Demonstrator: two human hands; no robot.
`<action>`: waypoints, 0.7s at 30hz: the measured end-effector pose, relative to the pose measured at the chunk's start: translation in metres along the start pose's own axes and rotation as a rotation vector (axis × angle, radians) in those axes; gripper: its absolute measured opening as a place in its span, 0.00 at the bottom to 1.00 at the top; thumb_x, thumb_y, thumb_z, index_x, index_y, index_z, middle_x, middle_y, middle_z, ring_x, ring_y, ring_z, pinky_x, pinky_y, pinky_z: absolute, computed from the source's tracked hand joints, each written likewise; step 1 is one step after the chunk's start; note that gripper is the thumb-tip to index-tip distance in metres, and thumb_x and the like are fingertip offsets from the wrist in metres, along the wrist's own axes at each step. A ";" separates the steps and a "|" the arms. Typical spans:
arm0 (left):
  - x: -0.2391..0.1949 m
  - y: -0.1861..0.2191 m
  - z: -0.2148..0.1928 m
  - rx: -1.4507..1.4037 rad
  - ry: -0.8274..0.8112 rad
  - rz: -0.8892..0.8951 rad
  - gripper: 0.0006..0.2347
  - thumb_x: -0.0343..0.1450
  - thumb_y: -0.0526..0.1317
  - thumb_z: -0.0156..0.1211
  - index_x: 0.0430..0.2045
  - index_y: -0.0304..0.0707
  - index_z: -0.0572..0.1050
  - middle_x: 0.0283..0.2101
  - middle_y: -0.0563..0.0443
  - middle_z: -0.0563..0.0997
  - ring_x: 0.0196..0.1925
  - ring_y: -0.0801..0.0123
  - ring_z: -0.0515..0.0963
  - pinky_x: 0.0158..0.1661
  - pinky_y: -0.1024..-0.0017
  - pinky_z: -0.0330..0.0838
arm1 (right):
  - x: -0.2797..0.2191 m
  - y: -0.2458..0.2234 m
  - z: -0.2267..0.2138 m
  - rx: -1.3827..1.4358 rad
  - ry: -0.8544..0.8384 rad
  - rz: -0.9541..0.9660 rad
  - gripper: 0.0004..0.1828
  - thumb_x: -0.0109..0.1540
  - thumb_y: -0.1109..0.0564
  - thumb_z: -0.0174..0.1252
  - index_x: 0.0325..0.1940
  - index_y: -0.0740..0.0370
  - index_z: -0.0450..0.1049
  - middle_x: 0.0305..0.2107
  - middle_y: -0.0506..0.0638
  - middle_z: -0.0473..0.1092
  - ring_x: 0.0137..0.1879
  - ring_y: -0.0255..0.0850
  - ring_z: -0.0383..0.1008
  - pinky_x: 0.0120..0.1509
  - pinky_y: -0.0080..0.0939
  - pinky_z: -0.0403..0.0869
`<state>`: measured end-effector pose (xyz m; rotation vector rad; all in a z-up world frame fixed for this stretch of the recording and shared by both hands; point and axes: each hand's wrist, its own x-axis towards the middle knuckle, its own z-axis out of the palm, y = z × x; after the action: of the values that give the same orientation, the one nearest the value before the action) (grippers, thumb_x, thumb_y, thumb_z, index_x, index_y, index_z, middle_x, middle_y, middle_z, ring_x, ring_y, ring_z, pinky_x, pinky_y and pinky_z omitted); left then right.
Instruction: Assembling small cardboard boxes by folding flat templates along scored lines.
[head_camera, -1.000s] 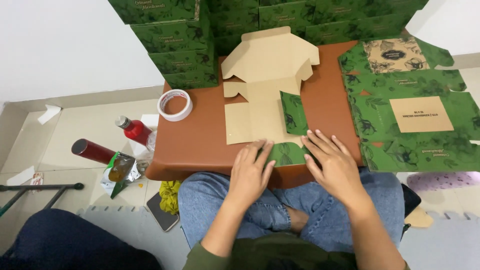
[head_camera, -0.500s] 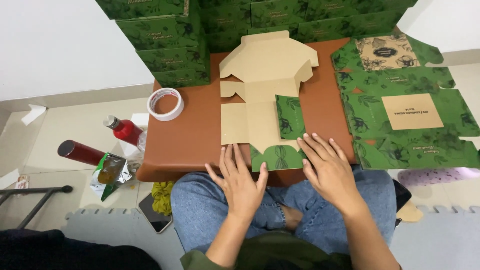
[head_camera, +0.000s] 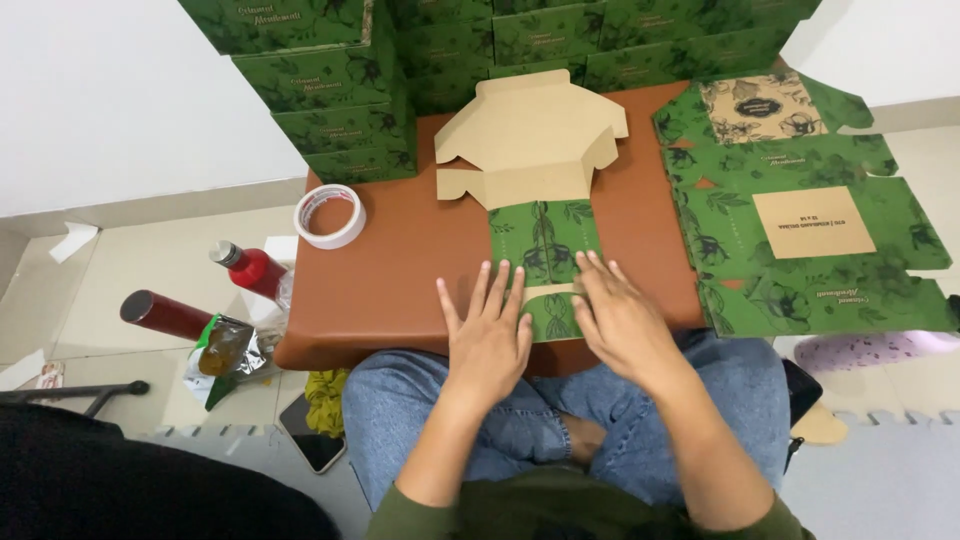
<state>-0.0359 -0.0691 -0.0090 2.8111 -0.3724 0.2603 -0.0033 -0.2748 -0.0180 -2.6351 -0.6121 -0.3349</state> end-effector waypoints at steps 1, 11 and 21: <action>0.007 -0.001 -0.002 0.003 0.003 0.003 0.24 0.74 0.44 0.40 0.69 0.43 0.60 0.73 0.47 0.59 0.77 0.58 0.49 0.67 0.32 0.19 | 0.004 -0.009 0.001 0.000 0.005 0.000 0.28 0.67 0.52 0.47 0.69 0.68 0.64 0.59 0.67 0.69 0.72 0.53 0.62 0.77 0.51 0.57; 0.098 -0.039 0.029 0.029 -0.239 -0.020 0.26 0.77 0.47 0.33 0.73 0.39 0.49 0.77 0.45 0.48 0.79 0.63 0.45 0.71 0.44 0.18 | 0.015 -0.033 0.017 -0.201 -0.149 0.046 0.33 0.70 0.37 0.39 0.78 0.50 0.53 0.74 0.59 0.49 0.80 0.56 0.41 0.80 0.59 0.40; 0.054 -0.022 0.005 -0.110 -0.135 0.011 0.25 0.76 0.41 0.40 0.69 0.31 0.55 0.73 0.37 0.56 0.76 0.55 0.53 0.72 0.46 0.30 | 0.015 -0.027 0.022 -0.174 -0.116 0.039 0.33 0.70 0.37 0.39 0.78 0.48 0.53 0.74 0.57 0.49 0.80 0.55 0.41 0.79 0.59 0.38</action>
<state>0.0218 -0.0630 -0.0081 2.7264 -0.4191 0.0508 0.0000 -0.2372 -0.0234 -2.8453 -0.5908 -0.2345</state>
